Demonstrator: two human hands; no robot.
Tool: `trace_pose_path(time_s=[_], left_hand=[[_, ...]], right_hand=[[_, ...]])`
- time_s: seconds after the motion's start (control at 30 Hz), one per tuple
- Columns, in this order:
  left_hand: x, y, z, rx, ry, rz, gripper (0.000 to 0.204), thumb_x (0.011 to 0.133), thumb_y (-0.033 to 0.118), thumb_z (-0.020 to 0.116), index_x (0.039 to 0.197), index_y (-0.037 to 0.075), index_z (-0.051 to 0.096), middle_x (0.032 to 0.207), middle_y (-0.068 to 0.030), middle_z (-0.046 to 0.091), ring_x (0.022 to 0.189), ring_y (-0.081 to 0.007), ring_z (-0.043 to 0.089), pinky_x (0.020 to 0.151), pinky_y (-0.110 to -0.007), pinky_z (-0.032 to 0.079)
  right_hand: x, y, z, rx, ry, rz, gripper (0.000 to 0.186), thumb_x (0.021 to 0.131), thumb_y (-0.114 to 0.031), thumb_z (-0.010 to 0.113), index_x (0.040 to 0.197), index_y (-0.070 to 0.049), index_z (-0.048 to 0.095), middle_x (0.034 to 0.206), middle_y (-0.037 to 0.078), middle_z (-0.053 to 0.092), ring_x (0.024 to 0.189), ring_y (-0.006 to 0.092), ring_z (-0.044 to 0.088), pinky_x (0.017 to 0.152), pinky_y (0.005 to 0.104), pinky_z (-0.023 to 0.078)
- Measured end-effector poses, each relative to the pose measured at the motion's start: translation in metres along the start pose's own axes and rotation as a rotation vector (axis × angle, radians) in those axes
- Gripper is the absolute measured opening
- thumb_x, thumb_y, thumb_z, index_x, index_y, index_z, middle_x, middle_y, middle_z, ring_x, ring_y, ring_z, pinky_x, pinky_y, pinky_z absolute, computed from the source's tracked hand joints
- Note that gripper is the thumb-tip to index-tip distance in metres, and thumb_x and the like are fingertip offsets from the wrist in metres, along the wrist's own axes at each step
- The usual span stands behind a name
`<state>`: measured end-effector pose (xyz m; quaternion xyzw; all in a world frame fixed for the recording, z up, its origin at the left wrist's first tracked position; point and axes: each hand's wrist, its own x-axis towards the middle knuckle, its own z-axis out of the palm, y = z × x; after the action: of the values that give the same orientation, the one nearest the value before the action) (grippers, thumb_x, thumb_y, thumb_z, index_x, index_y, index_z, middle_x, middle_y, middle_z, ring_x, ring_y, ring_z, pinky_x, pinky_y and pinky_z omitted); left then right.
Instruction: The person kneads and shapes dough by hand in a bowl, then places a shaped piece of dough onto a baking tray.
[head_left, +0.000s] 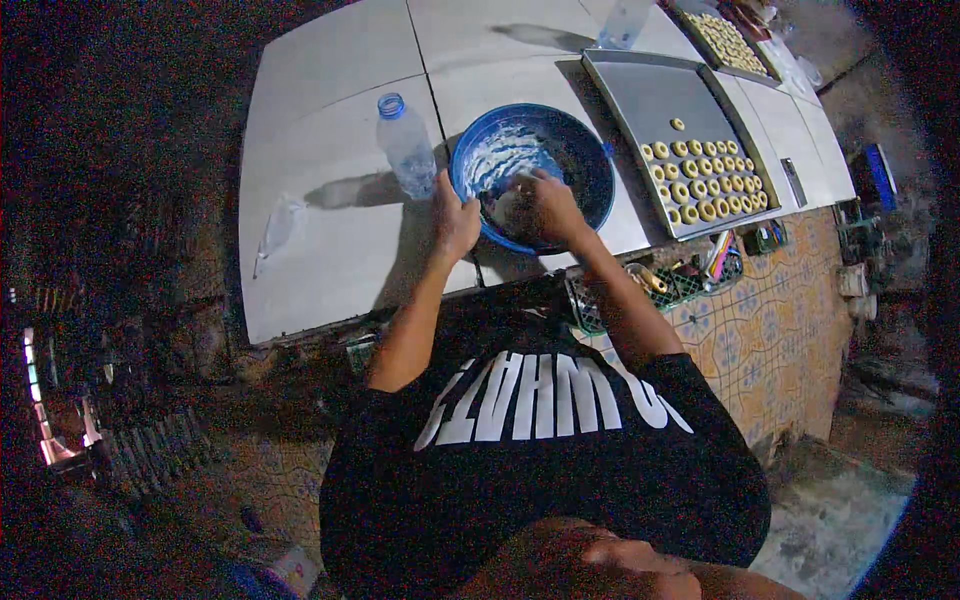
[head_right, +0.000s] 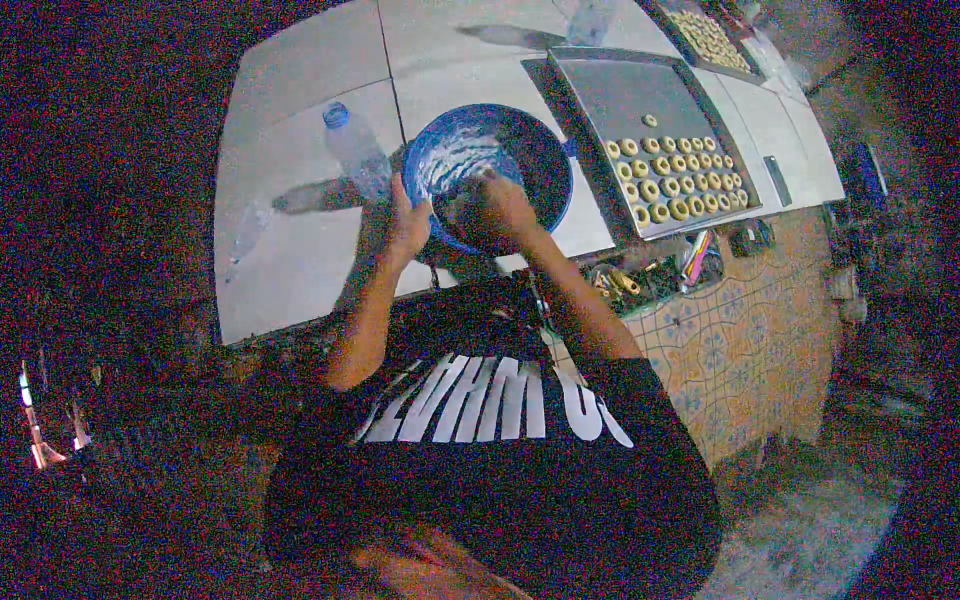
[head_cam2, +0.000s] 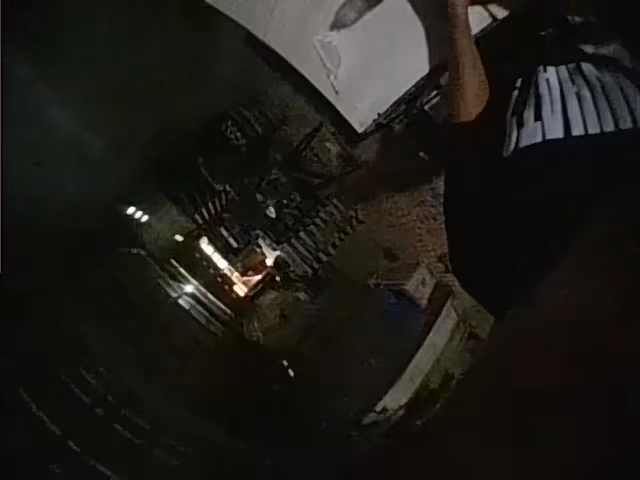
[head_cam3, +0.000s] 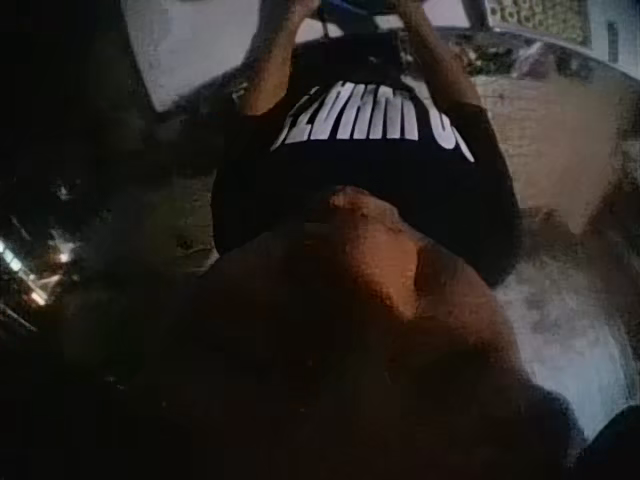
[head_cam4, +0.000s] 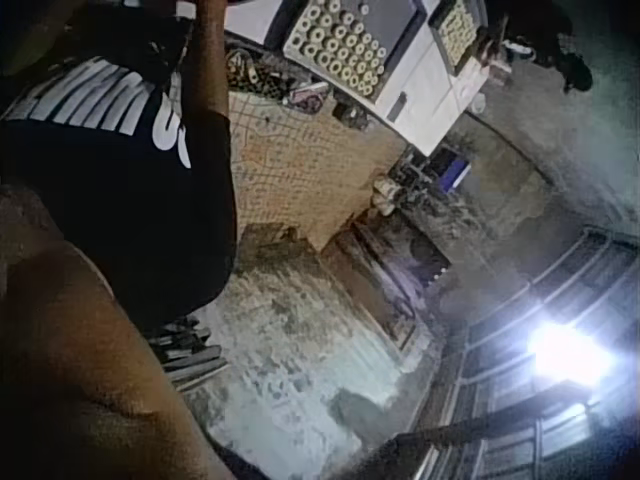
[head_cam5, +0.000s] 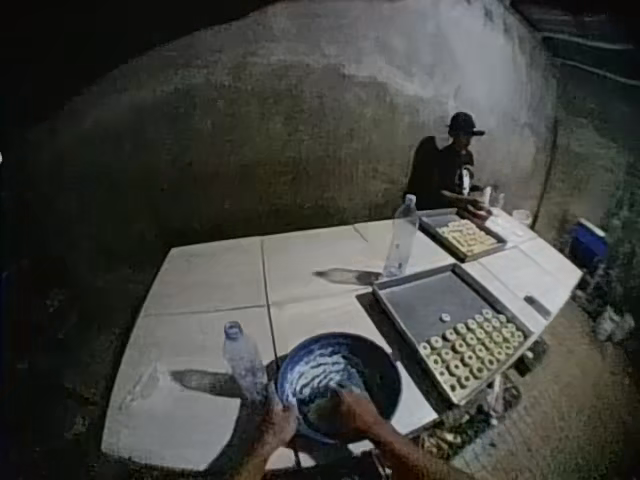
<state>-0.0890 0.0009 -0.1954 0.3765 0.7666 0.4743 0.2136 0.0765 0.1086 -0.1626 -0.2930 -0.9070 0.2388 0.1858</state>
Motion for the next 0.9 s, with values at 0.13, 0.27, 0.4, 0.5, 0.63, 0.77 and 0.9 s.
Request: trace_pose_path(time_s=[0.13,0.27,0.4,0.5,0.63,0.77,0.9], left_hand=[[-0.024,0.045,-0.020,0.245,0.004,0.220,0.078,0.086,0.004,0.054,0.150,-0.003,0.010,0.145,-0.0339,0.030,0.133,-0.0470,0.034,0.114,-0.047,0.023],[-0.032,0.051,-0.011,0.301,0.154,0.310,0.072,0.086,0.005,0.054,0.150,0.000,0.020,0.145,-0.0313,0.033,0.134,-0.0457,0.033,0.113,-0.052,0.023],[-0.027,0.077,-0.007,0.339,0.134,0.701,0.054,0.085,0.007,0.063,0.137,0.006,0.049,0.138,-0.0207,0.049,0.126,-0.0384,0.047,0.106,-0.046,0.038],[-0.020,0.085,-0.002,0.072,-0.251,0.567,0.045,0.085,0.009,0.065,0.129,0.006,0.057,0.125,-0.0190,0.060,0.114,-0.0344,0.059,0.097,-0.040,0.047],[-0.006,0.066,-0.002,0.013,-0.269,0.586,0.025,0.084,0.013,0.069,0.106,0.003,0.070,0.105,-0.0165,0.070,0.096,-0.0303,0.068,0.085,-0.036,0.053],[-0.004,0.060,0.010,-0.163,-0.182,0.515,0.020,0.083,0.013,0.070,0.098,0.001,0.073,0.096,-0.0163,0.072,0.086,-0.0275,0.071,0.080,-0.034,0.054],[0.002,0.047,0.013,-0.239,-0.203,0.356,0.019,0.086,0.010,0.066,0.101,-0.001,0.071,0.095,-0.0175,0.072,0.083,-0.0253,0.071,0.077,-0.033,0.054]], right_hand=[[0.016,0.028,-0.014,0.756,-0.246,0.206,0.030,0.085,-0.026,0.068,0.106,-0.004,0.068,0.108,0.008,0.068,0.099,0.0210,0.063,0.091,0.0326,0.047],[0.013,0.044,-0.002,0.816,-0.177,0.223,0.026,0.089,-0.022,0.063,0.105,-0.003,0.067,0.101,0.003,0.067,0.095,0.0137,0.059,0.090,0.0308,0.046],[0.014,0.058,0.008,0.710,-0.171,0.197,0.042,0.085,-0.030,0.071,0.112,0.002,0.065,0.111,0.016,0.068,0.099,0.0227,0.065,0.090,0.0354,0.049],[0.010,0.065,0.013,0.637,-0.064,0.131,0.041,0.085,-0.027,0.070,0.114,0.001,0.063,0.112,0.014,0.067,0.100,0.0207,0.064,0.090,0.0341,0.050],[0.012,0.032,-0.010,0.976,-0.191,0.082,0.040,0.078,-0.015,0.073,0.115,-0.002,0.063,0.107,0.008,0.067,0.100,0.0167,0.062,0.089,0.0326,0.050],[0.014,0.018,-0.027,0.868,-0.082,0.120,0.041,0.075,-0.004,0.073,0.114,-0.001,0.061,0.110,0.005,0.063,0.103,0.0148,0.058,0.094,0.0305,0.045],[0.017,0.024,-0.022,0.898,-0.001,0.040,0.035,0.078,0.000,0.069,0.112,0.000,0.061,0.108,0.005,0.064,0.103,0.0159,0.060,0.093,0.0304,0.046]])
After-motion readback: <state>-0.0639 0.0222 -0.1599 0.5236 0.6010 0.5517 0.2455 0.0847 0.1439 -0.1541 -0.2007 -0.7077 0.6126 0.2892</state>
